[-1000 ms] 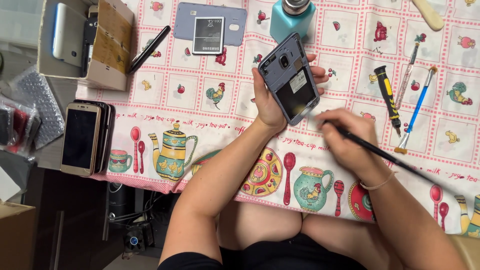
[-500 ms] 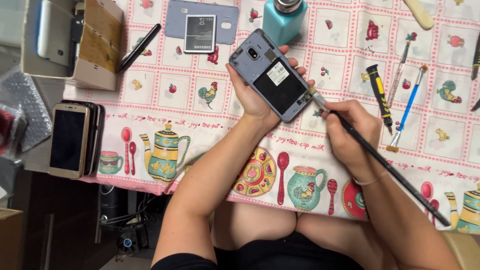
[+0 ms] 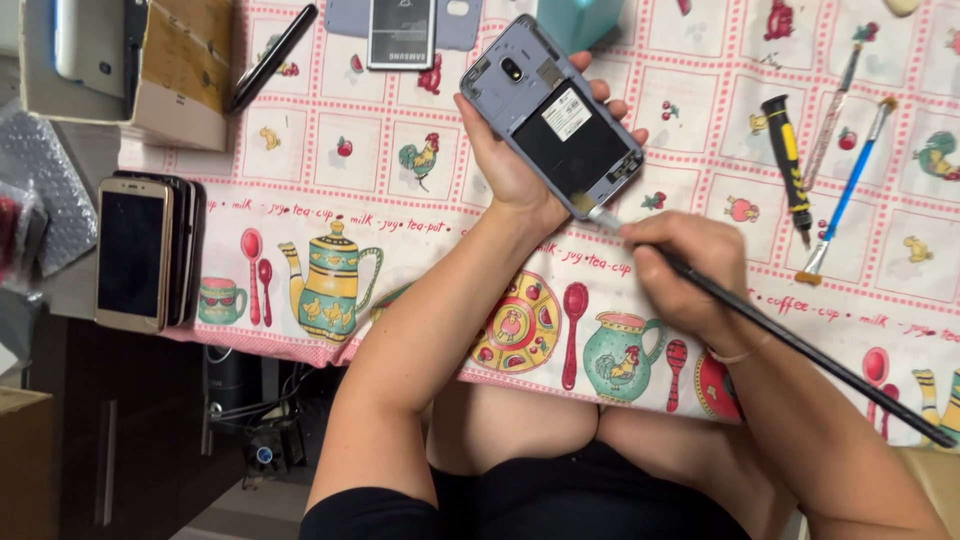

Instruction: Cleaning the internal components of a disassembled smartphone using a brush and cleaning solution.

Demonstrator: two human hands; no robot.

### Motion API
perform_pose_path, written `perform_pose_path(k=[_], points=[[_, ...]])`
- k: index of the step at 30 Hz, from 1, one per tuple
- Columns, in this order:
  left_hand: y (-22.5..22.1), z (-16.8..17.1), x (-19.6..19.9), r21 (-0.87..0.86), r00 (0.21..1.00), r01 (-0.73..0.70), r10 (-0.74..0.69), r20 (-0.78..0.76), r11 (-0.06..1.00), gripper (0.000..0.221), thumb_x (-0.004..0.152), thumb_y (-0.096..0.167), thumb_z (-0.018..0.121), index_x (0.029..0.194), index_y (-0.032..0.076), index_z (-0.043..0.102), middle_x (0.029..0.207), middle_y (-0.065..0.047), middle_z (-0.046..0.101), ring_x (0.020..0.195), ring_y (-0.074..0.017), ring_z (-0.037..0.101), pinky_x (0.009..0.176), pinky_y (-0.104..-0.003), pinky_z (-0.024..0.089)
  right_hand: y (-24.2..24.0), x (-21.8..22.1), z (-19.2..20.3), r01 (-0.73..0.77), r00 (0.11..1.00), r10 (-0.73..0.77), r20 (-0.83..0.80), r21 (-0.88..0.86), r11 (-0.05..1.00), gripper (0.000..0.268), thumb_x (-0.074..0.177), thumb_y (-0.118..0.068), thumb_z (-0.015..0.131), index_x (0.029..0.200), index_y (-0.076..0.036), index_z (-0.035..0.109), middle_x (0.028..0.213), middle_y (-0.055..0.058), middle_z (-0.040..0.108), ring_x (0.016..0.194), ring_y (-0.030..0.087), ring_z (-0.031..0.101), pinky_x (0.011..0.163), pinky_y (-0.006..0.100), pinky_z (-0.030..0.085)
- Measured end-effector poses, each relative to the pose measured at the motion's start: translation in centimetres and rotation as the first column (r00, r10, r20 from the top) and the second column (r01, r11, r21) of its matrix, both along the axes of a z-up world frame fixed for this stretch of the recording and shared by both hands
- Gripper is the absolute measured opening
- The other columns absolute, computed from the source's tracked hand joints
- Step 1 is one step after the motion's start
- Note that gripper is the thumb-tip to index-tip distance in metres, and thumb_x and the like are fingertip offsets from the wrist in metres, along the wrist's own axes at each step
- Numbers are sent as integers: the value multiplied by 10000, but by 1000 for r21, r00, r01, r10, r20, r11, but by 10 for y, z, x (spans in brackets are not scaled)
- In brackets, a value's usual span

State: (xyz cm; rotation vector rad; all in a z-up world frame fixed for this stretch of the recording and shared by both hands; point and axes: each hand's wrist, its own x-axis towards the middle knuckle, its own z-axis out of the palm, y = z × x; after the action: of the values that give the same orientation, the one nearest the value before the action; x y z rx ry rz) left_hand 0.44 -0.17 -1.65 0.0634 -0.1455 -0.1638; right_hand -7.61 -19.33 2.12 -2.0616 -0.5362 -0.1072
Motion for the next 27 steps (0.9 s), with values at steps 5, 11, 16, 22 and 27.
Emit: perform_pose_path(k=[5,11,16,22,27], points=[[1,-6,1,-16,999,9,-8,44,1000,1051,916,927,410,1401,8,564,1173,-200,668,1121,-397,674,1002,-663,507,0,5,7,241,971,-241,4,41,970,155,970,44,606,1070,97,711,921,175,733,819,212,686,723,287,495],[1,-6,0,-26,999,9,-8,46,1000,1074,938,941,389,1427,-1,551,1194,-210,683,1107,-386,693,1018,-647,517,8,0,11,-139,987,139,82,-10,990,242,1008,-156,562,1008,26,722,953,166,745,828,281,722,759,376,542],[-1,-4,-1,-18,999,23,-22,37,1000,1073,916,948,408,1414,10,560,1184,-198,688,1096,-368,695,1005,-653,517,-3,2,-4,168,977,-165,138,-10,986,185,990,-24,573,970,10,753,873,115,714,773,225,654,740,345,488],[0,-3,-1,-30,997,57,-55,60,998,1061,922,945,412,1420,21,565,1201,-191,684,1119,-364,676,1038,-657,490,-1,0,5,187,977,-180,117,-55,981,193,1015,-35,584,1060,21,763,926,129,720,839,246,667,813,365,493],[1,-5,1,-20,993,84,-82,82,996,1060,925,928,422,1455,19,555,1277,-215,670,1199,-392,643,1070,-658,465,-6,5,-1,230,956,-255,146,167,959,195,1034,-15,578,1082,151,669,810,196,658,680,241,612,656,326,465]])
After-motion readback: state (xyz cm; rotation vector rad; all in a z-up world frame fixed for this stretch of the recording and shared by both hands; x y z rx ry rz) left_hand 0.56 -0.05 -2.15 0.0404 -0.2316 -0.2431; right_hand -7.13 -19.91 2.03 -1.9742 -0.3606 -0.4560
